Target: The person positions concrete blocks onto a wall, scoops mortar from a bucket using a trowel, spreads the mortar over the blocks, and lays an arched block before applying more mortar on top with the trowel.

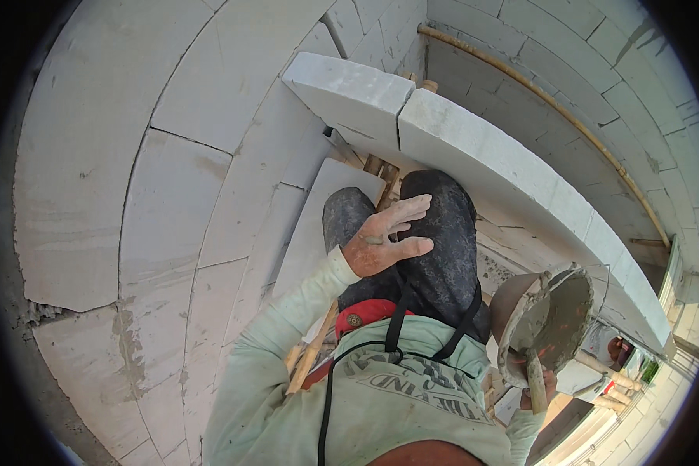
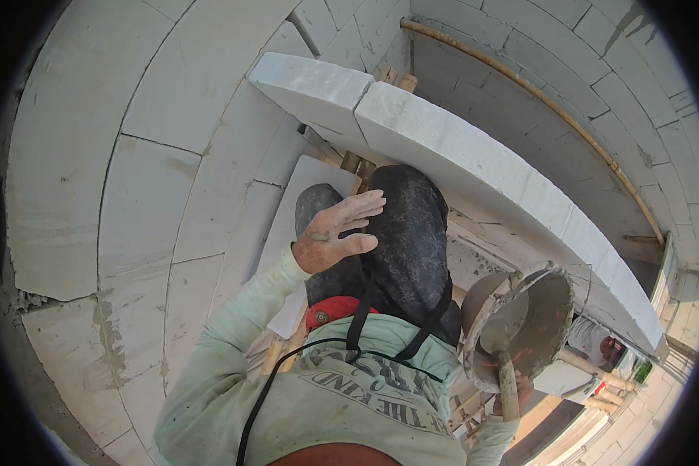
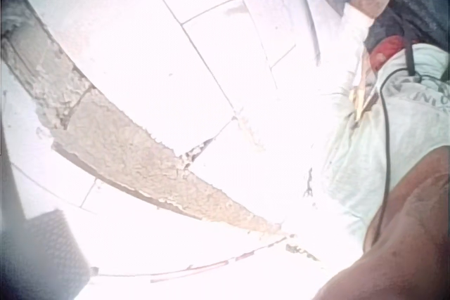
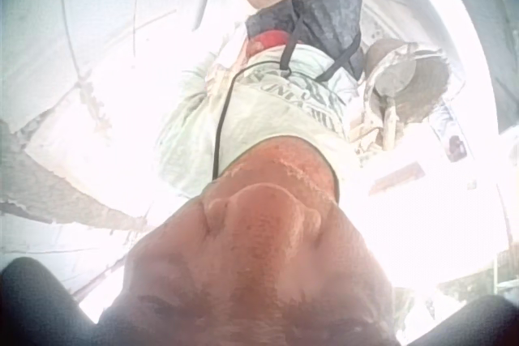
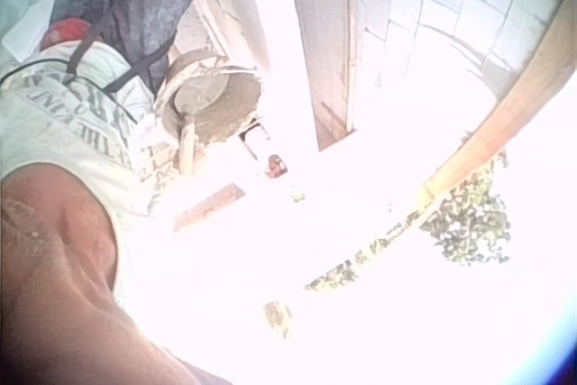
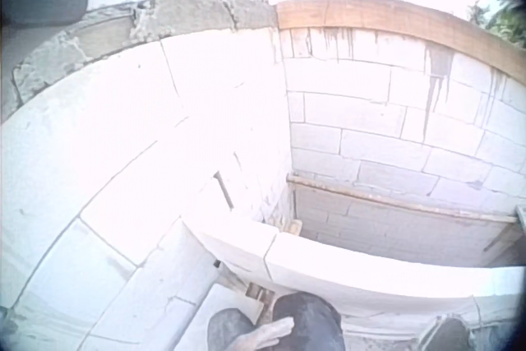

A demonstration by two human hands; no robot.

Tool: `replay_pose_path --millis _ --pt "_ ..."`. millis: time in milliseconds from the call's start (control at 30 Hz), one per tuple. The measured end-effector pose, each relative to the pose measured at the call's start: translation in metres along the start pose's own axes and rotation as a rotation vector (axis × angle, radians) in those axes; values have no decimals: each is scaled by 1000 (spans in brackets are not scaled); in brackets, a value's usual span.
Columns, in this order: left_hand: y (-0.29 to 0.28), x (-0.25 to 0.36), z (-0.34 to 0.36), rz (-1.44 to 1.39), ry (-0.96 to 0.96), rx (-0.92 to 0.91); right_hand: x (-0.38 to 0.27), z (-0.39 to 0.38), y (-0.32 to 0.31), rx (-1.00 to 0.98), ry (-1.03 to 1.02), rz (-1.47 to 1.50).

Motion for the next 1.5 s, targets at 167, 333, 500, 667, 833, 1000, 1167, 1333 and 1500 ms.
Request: replay_pose_path --millis 167,333,500,667,833,1000,1167,1333,1500 --pt "41 22 10 -415 45 -102 -92 29 55 -93 -131 -163" --pt "51 44 0 -522 149 -89 -169 40 135 -141 -630 -1002" --pt "19 60 -29 -602 160 64 -192 69 195 -428 -840 -1078" --pt "-24 60 -51 -728 16 417 -200 81 275 -709 -853 -1091" --pt "-68 40 -90 -557 -94 779 -172 103 350 -1007 -983 -979" --pt "-70 39 -122 -545 -87 967 -170 114 411 -1254 -771 -901" --pt "-83 36 -139 -578 -88 1038 -168 101 452 -1252 -613 -939" --pt "-86 21 -153 -495 -126 1079 -148 114 475 -1466 -926 -1000" --pt "-86 12 -148 -682 13 1241 -150 112 499 -1447 -435 -870"
Point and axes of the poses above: each hand's wrist, its own z-axis towards the middle knuckle, its own y-axis out of the palm, x = y × z, the point moved 1 cm from there along z, towards the middle knuckle, and after that the axes turned 6 degrees about x, right-handed, at the moved point
